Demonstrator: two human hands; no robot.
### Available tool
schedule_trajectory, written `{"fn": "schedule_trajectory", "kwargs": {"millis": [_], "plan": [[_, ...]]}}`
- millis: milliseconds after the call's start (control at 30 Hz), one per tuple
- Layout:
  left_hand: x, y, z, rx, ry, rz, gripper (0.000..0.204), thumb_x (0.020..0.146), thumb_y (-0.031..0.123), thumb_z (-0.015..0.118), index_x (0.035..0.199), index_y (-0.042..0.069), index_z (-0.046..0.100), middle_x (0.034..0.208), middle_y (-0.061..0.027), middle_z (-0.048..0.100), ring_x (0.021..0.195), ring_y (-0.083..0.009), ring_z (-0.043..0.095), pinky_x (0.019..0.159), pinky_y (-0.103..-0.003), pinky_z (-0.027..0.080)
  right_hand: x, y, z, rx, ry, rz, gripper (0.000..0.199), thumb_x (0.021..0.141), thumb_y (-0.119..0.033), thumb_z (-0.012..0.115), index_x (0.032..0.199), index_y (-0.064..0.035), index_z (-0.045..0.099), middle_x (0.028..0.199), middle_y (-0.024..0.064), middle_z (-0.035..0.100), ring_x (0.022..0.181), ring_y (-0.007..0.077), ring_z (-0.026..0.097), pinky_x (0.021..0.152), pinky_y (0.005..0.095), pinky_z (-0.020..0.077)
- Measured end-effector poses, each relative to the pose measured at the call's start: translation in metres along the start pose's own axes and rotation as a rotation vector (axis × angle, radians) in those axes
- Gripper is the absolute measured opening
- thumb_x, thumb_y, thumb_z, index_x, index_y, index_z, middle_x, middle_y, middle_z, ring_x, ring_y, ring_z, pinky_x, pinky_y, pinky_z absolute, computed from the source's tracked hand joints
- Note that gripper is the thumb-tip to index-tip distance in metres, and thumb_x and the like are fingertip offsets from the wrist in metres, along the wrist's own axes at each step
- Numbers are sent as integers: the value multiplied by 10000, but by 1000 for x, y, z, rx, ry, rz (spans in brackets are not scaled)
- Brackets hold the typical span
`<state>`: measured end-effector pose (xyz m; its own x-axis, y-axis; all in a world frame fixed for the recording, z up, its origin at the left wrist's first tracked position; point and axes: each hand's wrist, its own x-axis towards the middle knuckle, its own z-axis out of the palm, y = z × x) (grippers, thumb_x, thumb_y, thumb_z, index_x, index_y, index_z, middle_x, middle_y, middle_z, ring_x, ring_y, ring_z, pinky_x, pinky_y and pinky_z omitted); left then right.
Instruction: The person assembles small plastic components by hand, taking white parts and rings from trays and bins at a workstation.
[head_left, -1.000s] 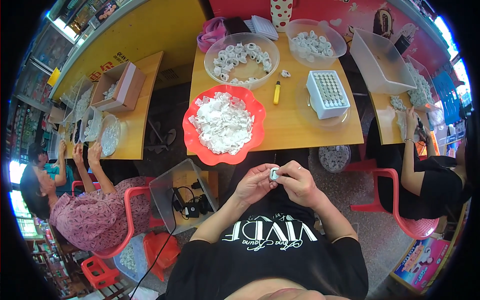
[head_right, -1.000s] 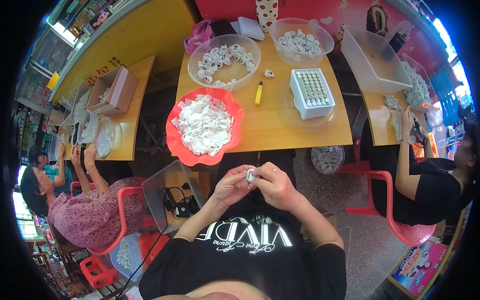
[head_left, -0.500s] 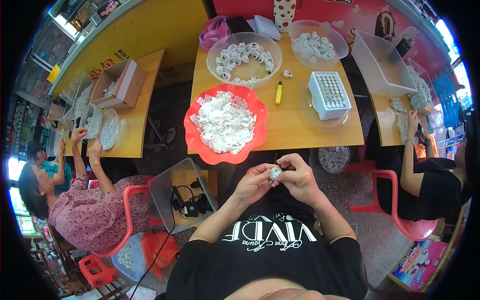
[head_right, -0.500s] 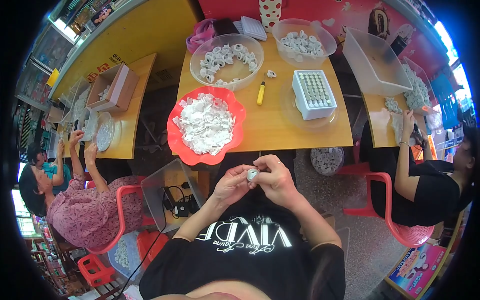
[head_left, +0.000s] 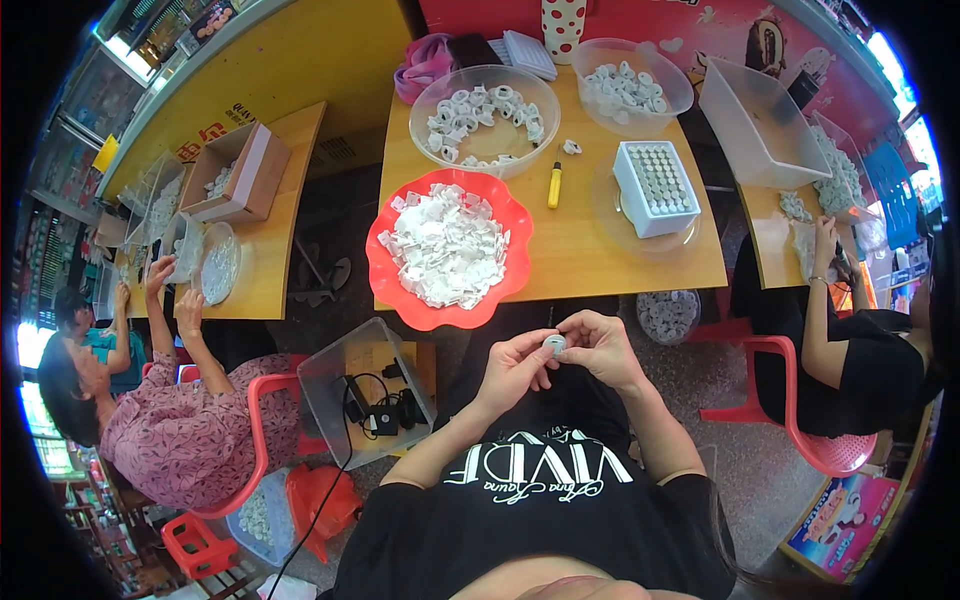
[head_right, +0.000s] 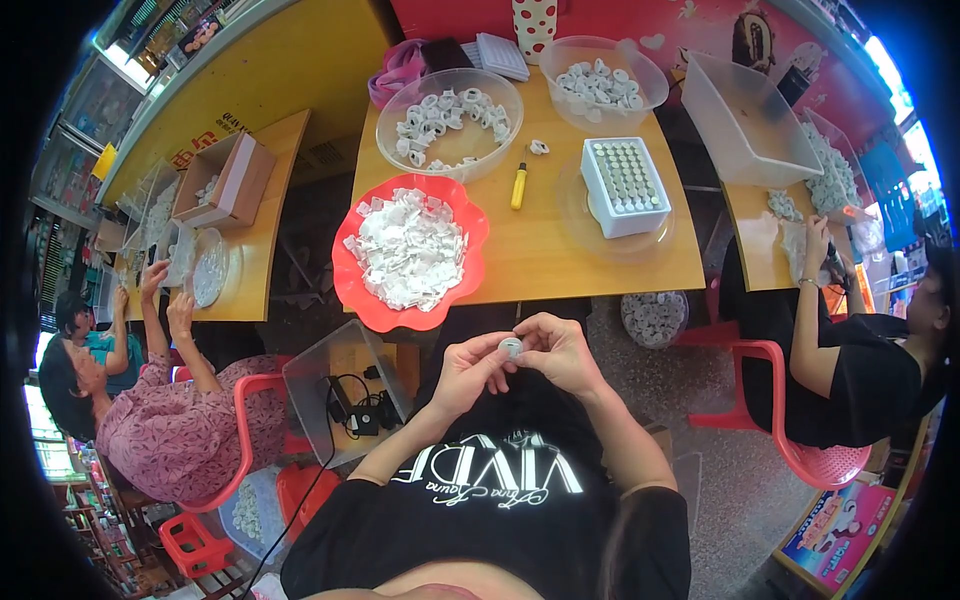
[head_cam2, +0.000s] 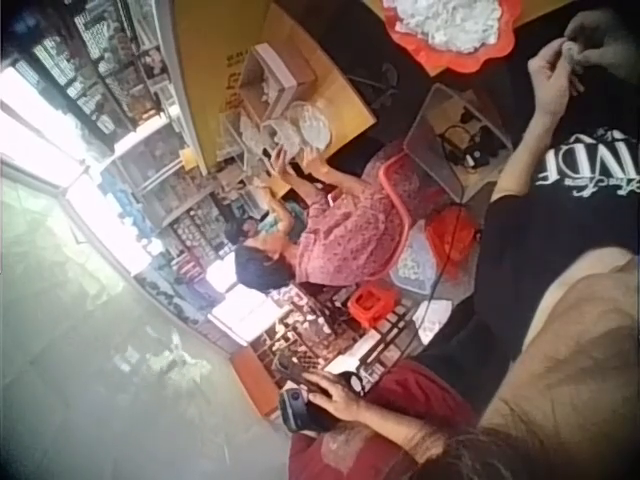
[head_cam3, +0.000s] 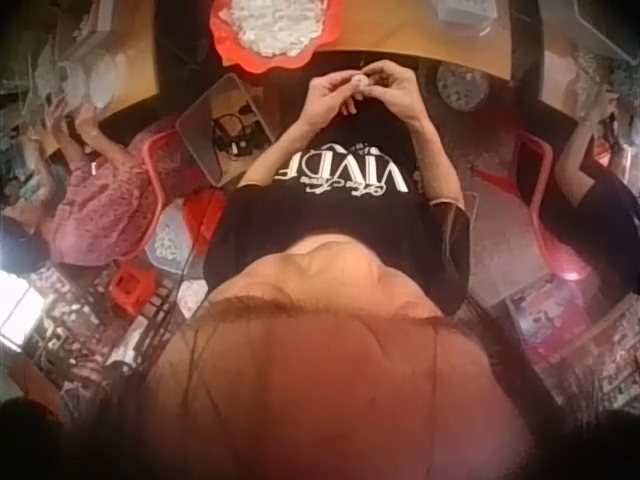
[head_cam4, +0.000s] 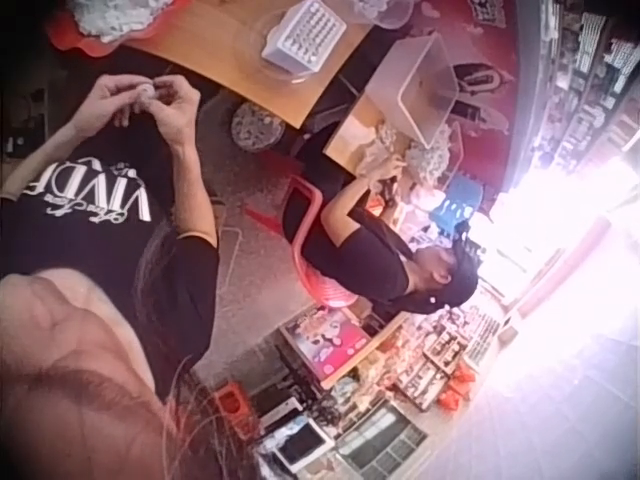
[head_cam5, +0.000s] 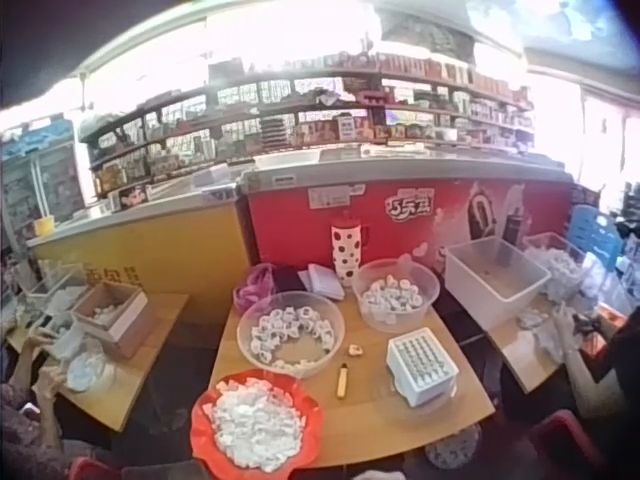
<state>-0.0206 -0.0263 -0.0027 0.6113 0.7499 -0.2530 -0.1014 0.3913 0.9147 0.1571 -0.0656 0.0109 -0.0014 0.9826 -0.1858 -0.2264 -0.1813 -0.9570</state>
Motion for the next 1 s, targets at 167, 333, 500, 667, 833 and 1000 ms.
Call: {"fn": "schedule_trajectory", "kwargs": {"millis": [167,333,500,667,833,1000], "plan": [[4,-5,-2,-85,33,-11,272,946,120,559,1186,0,608,766,-72,668,496,-89,587,403,-172,415,-4,3,2,-2,20,-38,276,794,63,669,1059,36,591,832,48,628,739,84,600,669,210,506],[3,-4,2,-121,54,1,300,941,114,563,1216,-6,580,783,-83,679,486,-83,583,387,-172,400,-8,7,6,-74,91,-79,287,812,92,602,1091,39,563,823,33,608,748,63,576,653,199,478],[1,-2,3,-128,46,9,316,922,104,595,1216,-9,576,798,-88,685,485,-81,581,389,-173,398,-9,4,13,-72,168,-129,220,813,69,612,1026,24,578,770,17,609,682,31,554,582,176,446],[-1,-1,7,-91,82,32,296,914,85,601,1196,-2,589,781,-71,676,492,-65,569,395,-168,393,-12,6,24,-150,264,-169,191,800,84,601,978,20,570,731,25,616,637,38,571,551,183,449],[5,-4,8,-62,79,57,297,910,51,592,1203,5,583,770,-50,666,534,-54,575,421,-170,416,-11,6,33,-242,346,-234,159,784,82,609,928,17,585,710,52,632,629,63,618,522,196,468],[1,-2,17,187,269,286,168,878,-10,617,1014,8,519,783,-69,672,596,-67,606,489,-200,477,-12,4,31,-349,365,-252,160,767,77,632,914,25,594,726,64,628,641,93,645,526,216,498]]}}
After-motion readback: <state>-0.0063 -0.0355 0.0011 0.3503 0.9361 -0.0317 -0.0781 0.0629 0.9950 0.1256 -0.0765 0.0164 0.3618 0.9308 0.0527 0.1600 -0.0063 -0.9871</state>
